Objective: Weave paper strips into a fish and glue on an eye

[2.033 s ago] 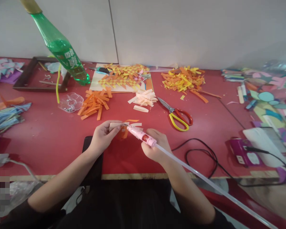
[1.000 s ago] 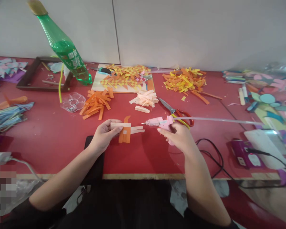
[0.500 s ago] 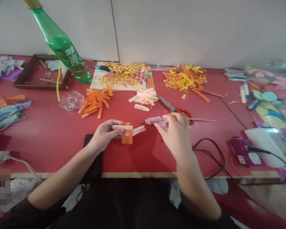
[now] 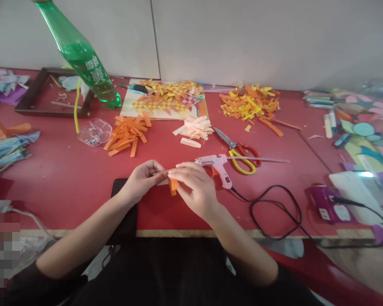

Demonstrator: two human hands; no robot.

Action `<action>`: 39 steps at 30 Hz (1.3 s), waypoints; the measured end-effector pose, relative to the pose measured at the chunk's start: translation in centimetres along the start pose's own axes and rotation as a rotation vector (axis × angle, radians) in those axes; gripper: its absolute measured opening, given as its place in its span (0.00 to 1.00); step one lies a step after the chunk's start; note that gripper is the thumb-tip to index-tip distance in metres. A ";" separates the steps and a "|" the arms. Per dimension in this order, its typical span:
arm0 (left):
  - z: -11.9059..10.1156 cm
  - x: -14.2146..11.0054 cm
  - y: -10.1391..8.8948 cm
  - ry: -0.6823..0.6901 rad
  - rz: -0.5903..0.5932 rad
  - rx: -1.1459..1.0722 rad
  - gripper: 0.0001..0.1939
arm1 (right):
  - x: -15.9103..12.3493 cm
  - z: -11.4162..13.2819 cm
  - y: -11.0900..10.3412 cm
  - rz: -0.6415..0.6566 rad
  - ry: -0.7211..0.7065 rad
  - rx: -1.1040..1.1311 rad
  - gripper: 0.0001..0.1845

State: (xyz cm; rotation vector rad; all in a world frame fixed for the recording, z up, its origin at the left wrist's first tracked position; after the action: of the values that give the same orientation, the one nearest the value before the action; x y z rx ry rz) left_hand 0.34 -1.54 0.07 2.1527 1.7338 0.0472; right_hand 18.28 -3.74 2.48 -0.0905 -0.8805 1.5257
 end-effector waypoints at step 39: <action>0.2 -0.2 -0.2 -0.024 0.097 -0.005 0.12 | -1.6 0.2 -0.3 0.113 0.233 0.010 0.20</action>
State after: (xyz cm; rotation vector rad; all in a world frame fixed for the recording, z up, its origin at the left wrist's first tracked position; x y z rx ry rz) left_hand 0.12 -1.79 -0.17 2.2228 1.6140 0.0512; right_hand 18.72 -5.27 2.14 -0.3091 -0.6915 1.5870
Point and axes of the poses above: each hand's wrist, its own x-axis towards the middle knuckle, its own y-axis out of the palm, z = x × y, the point moved 1 cm from there along x, towards the middle knuckle, and after that the axes turned 11 degrees about y, right-handed, at the moved point
